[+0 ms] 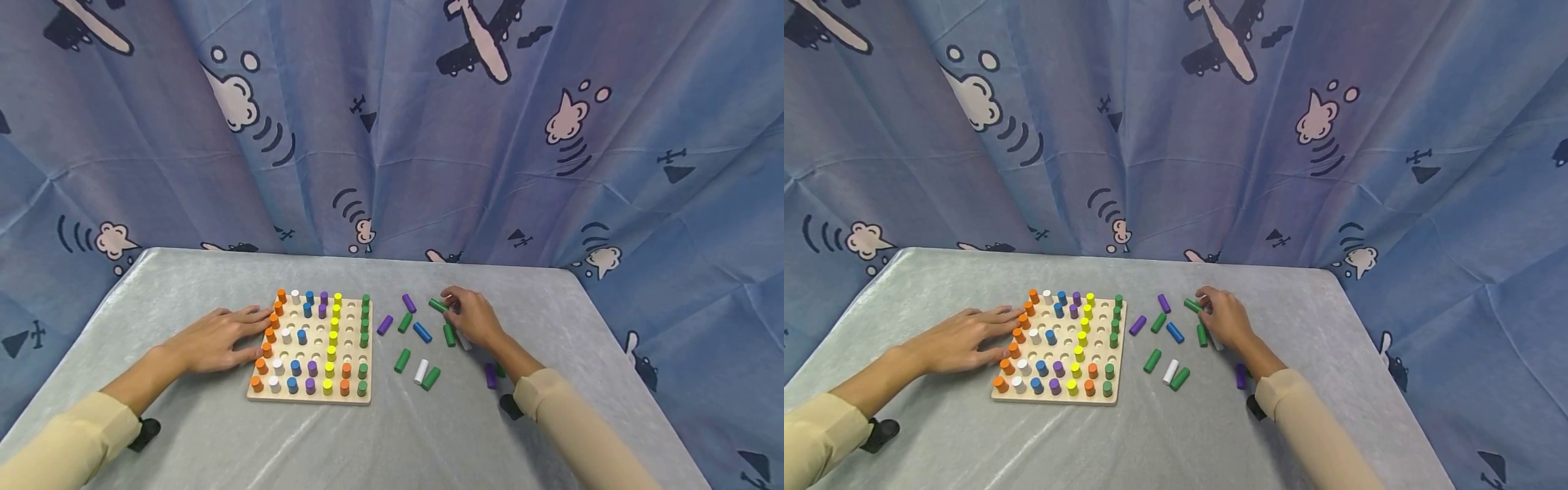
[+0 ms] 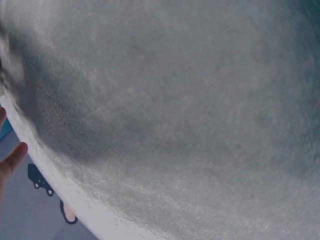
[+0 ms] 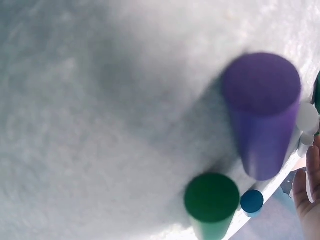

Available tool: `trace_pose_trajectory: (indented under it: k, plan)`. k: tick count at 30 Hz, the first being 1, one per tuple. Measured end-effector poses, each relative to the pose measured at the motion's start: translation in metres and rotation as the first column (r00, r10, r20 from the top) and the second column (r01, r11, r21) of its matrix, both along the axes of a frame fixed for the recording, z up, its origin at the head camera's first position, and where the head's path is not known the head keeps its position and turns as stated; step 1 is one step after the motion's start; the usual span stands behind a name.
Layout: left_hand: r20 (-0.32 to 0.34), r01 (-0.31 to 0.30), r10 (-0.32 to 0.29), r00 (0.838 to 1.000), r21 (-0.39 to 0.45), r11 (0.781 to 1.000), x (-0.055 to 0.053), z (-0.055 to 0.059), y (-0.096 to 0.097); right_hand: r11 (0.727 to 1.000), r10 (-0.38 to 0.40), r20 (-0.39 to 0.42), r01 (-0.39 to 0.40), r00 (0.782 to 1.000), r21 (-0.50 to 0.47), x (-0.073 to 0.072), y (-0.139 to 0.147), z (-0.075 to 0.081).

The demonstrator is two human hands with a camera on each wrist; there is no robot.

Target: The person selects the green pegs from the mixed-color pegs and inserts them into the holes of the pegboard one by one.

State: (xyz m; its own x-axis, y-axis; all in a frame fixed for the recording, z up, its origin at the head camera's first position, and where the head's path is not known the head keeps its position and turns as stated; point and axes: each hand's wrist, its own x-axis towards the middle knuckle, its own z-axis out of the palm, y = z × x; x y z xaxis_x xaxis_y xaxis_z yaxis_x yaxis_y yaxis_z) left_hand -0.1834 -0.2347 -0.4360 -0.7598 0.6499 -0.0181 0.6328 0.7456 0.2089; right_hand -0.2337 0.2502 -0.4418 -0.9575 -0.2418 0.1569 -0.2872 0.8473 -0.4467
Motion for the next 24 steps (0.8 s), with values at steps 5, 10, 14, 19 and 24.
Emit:
trace_pose_trajectory:
  k: [5,10,14,19,24]
  plan:
    - [-0.003,-0.005,0.005,1.0,-0.001,1.0,0.0,-0.002,0.0,1.0,0.01,0.014,-0.01,1.0,-0.019,0.0,0.0,0.002]
    - [-0.008,-0.011,0.011,1.0,-0.011,1.0,-0.001,-0.003,0.0,0.999,0.01,0.013,-0.009,1.0,-0.048,0.0,0.0,0.007]
    - [-0.005,-0.009,0.009,1.0,-0.015,1.0,-0.001,-0.002,0.0,0.998,0.014,0.013,-0.013,1.0,-0.055,0.001,-0.002,0.01]
    - [0.002,0.0,0.0,1.0,-0.012,1.0,0.0,0.001,0.0,0.997,0.026,0.009,-0.025,1.0,-0.078,0.0,-0.002,0.015]
    - [-0.001,0.0,0.0,1.0,-0.005,1.0,0.001,0.002,0.001,0.993,0.049,-0.011,-0.05,0.999,-0.108,0.0,-0.001,0.019]
